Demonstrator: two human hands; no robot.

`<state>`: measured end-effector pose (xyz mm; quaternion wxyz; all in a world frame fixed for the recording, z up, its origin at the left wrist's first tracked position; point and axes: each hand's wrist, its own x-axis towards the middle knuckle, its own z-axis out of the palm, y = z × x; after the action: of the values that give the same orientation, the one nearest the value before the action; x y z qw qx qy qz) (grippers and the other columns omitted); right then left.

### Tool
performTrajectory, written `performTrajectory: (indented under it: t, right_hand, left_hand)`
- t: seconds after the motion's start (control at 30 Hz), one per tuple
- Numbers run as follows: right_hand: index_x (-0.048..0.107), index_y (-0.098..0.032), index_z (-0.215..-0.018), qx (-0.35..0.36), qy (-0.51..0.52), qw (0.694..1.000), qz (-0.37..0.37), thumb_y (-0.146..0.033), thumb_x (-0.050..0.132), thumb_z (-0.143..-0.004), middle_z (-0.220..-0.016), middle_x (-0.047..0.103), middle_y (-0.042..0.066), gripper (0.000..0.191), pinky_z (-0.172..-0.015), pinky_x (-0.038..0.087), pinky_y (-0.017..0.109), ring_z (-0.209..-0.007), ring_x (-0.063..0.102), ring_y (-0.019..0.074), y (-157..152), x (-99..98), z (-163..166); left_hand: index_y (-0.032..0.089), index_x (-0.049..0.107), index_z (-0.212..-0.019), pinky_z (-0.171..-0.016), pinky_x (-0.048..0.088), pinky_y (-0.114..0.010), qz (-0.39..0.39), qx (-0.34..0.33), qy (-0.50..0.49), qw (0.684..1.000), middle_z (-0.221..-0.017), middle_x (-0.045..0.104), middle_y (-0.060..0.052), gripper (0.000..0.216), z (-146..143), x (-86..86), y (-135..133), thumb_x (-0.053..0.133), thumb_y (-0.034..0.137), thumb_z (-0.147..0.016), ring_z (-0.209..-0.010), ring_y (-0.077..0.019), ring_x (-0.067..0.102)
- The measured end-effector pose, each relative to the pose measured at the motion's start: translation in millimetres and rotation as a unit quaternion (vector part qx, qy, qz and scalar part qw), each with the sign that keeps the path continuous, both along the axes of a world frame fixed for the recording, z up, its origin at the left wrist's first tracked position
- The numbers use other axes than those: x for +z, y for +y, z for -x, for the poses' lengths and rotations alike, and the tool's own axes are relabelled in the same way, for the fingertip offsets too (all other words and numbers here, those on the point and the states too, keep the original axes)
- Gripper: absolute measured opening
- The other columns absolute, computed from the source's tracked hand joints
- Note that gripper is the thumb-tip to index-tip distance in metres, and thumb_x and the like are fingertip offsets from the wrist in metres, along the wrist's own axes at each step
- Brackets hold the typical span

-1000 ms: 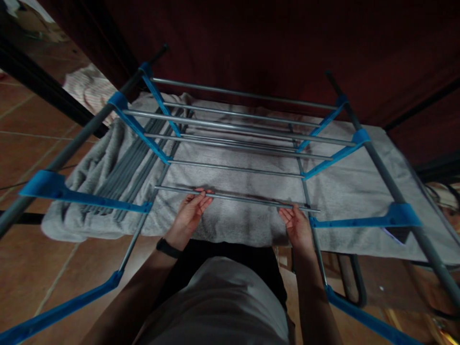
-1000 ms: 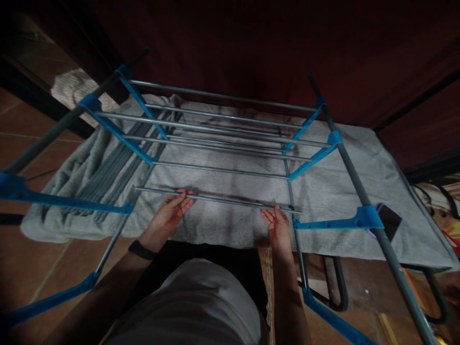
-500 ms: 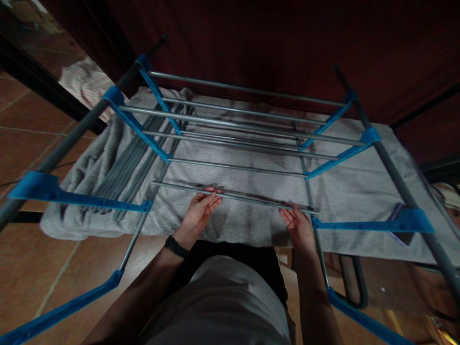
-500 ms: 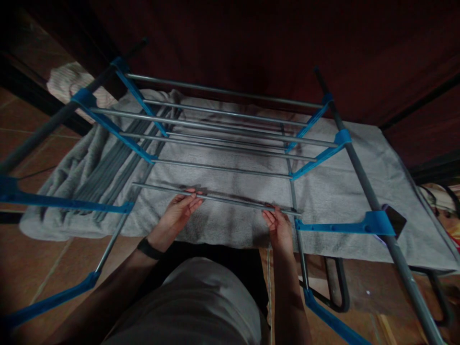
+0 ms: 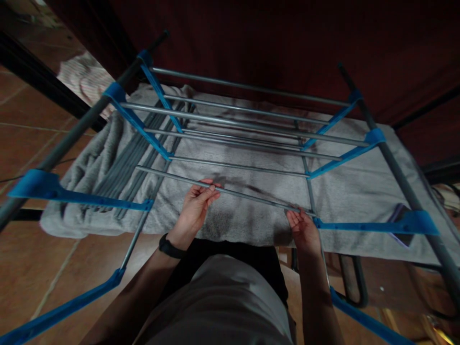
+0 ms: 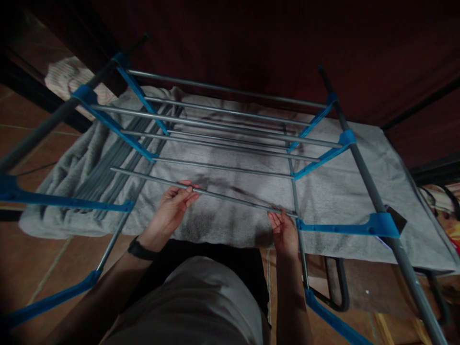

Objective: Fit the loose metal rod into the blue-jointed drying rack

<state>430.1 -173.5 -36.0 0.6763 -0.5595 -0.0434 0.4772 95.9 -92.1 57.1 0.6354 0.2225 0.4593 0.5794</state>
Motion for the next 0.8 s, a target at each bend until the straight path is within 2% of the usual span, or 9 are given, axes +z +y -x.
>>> performTrajectory:
  t: [0.13,0.3,0.47,0.8]
  right_hand:
    - [0.068,-0.023,-0.091,-0.006,0.015,1.000,0.015,-0.029,0.080,-0.084,-0.088,0.075,0.001,0.015,-0.090,0.066,0.030,-0.086,0.076,0.0143,-1.0,1.2,-0.1]
    - [0.067,-0.023,-0.087,-0.022,0.047,0.998,0.034,-0.023,0.075,-0.087,-0.083,0.075,0.000,0.008,-0.082,0.067,0.026,-0.082,0.076,0.0122,-1.3,9.2,1.8]
    - [0.065,-0.022,-0.083,-0.033,0.075,0.995,0.051,-0.021,0.074,-0.089,-0.079,0.074,-0.001,0.011,-0.075,0.067,0.022,-0.077,0.076,0.0113,-1.2,17.1,5.0]
    - [0.066,-0.021,-0.085,-0.030,0.110,0.992,0.054,-0.014,0.070,-0.089,-0.079,0.074,-0.002,0.010,-0.077,0.067,0.021,-0.075,0.076,0.0103,-4.2,26.3,12.1]
  left_hand:
    - [0.020,0.075,-0.092,-0.083,0.060,-0.028,-0.025,-0.005,0.001,1.000,-0.083,0.077,-0.001,0.035,-2.3,8.8,-0.6,0.098,0.026,-0.067,-0.097,-0.0191,0.077]
    - [0.019,0.075,-0.095,-0.087,0.060,-0.031,-0.027,-0.007,0.006,1.000,-0.096,0.080,-0.006,0.034,-2.4,15.2,-2.2,0.096,0.030,-0.070,-0.097,-0.0195,0.077]
    - [0.019,0.075,-0.097,-0.090,0.060,-0.033,-0.045,-0.016,0.005,0.999,-0.100,0.081,-0.007,0.033,-4.1,26.2,-6.4,0.094,0.032,-0.073,-0.098,-0.0198,0.077]
    - [0.021,0.072,-0.099,-0.090,0.060,-0.035,-0.101,-0.006,0.057,0.993,-0.092,0.078,-0.005,0.030,-10.3,54.8,-17.6,0.090,0.034,-0.079,-0.101,-0.0222,0.076]
